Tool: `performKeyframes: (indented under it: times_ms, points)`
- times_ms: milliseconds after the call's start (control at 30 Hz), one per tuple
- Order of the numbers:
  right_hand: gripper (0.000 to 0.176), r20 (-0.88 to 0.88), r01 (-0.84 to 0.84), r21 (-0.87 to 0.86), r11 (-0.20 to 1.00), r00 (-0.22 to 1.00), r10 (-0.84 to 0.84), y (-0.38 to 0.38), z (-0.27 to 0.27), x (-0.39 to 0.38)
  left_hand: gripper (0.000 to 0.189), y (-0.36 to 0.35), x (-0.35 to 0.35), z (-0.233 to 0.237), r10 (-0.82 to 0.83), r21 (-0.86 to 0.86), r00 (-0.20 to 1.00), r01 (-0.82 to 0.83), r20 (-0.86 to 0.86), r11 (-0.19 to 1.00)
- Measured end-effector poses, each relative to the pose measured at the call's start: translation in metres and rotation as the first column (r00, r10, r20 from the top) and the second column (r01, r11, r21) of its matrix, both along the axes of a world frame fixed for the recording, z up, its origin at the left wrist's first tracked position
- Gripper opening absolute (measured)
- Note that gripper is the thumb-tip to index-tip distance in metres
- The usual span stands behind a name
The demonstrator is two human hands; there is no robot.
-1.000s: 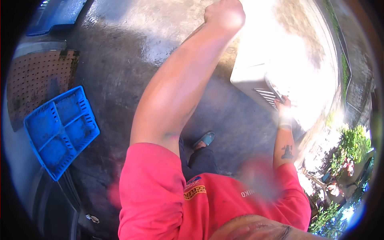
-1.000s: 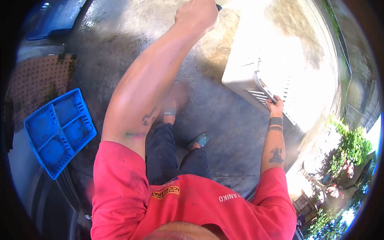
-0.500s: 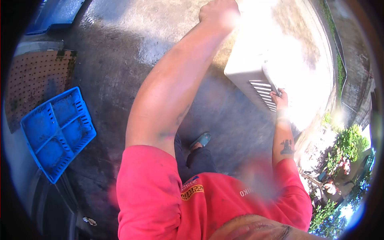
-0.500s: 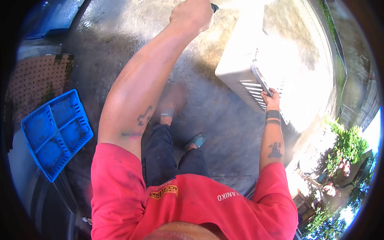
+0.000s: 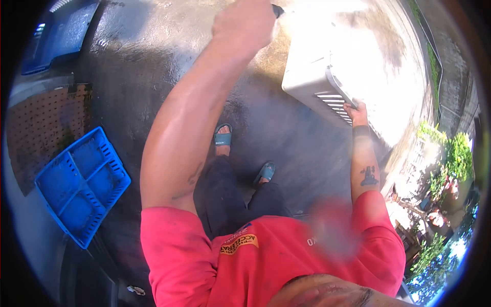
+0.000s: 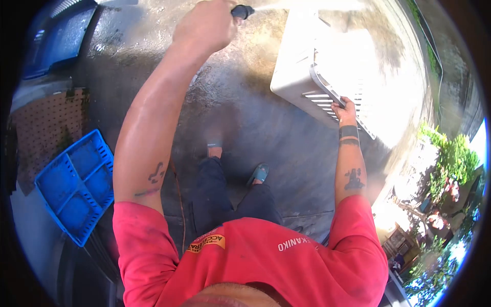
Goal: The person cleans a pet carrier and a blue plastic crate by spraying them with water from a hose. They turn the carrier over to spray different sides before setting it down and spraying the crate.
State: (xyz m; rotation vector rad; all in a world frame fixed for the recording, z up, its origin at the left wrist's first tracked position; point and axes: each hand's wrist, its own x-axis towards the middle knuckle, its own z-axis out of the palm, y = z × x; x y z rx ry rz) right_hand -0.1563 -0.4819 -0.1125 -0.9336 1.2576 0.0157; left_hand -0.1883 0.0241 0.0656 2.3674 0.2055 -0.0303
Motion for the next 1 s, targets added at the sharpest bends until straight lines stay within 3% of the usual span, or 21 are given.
performKeyframes:
  times_ms: [67, 133, 200, 300, 367, 433, 467, 500, 567, 667, 833, 1000]
  points:
    - [0.022, 0.056, -0.065, -0.001, 0.998, 0.996, 0.065, -0.002, -0.016, -0.009, 0.031, -0.001, 0.014, -0.009, -0.119, 0.223, 0.985, 0.145, -0.125, 0.964]
    - [0.023, 0.077, -0.064, -0.043, 0.997, 0.995, 0.068, 0.018, -0.032, -0.021, 0.037, -0.001, 0.009, -0.006, -0.154, 0.256, 0.974, 0.194, -0.169, 0.947]
    - [0.025, 0.101, -0.015, -0.087, 0.996, 0.995, 0.024, 0.048, -0.031, -0.03, 0.03, -0.019, 0.0, 0.024, -0.165, 0.314, 0.964, 0.226, -0.211, 0.922]
    - [0.023, 0.114, 0.045, -0.133, 0.99, 0.993, -0.03, 0.069, -0.022, -0.018, 0.03, -0.036, -0.014, 0.065, -0.123, 0.379, 0.958, 0.219, -0.261, 0.899]
    - [0.022, 0.195, 0.054, -0.044, 0.998, 0.98, -0.044, 0.052, -0.023, 0.003, 0.032, -0.051, -0.03, 0.082, -0.106, 0.39, 0.959, 0.206, -0.263, 0.897]
    - [0.021, 0.159, 0.049, 0.0, 0.999, 0.986, -0.049, 0.051, 0.019, 0.033, 0.034, -0.057, -0.051, 0.098, -0.064, 0.438, 0.971, 0.162, -0.23, 0.884]
    - [0.019, 0.029, -0.406, -0.489, 0.772, 0.877, 0.48, 0.046, 0.038, 0.039, 0.037, -0.059, -0.062, 0.096, -0.072, 0.46, 0.983, 0.144, -0.169, 0.876]
    - [0.017, -0.329, -0.664, -0.732, 0.155, 0.544, 0.772, 0.039, 0.053, 0.036, 0.037, -0.063, -0.074, 0.097, -0.055, 0.459, 0.982, 0.134, -0.181, 0.878]
    - [0.022, -0.402, -0.634, -0.773, -0.022, 0.463, 0.79, 0.022, 0.08, 0.069, 0.037, -0.068, -0.088, 0.101, -0.029, 0.468, 0.985, 0.106, -0.17, 0.877]
    - [0.022, -0.249, -0.603, -0.787, 0.131, 0.504, 0.827, 0.003, 0.101, 0.107, 0.039, -0.072, -0.101, 0.089, 0.011, 0.417, 0.978, 0.079, -0.209, 0.905]
    - [0.023, -0.121, -0.607, -0.75, 0.262, 0.515, 0.848, 0.0, 0.101, 0.117, 0.041, -0.07, -0.097, 0.066, 0.119, 0.501, 0.978, -0.018, -0.171, 0.865]
    - [0.025, 0.008, -0.629, -0.625, 0.462, 0.587, 0.81, 0.005, 0.057, 0.112, 0.042, -0.038, -0.101, 0.047, 0.185, 0.521, 0.967, -0.068, -0.177, 0.851]
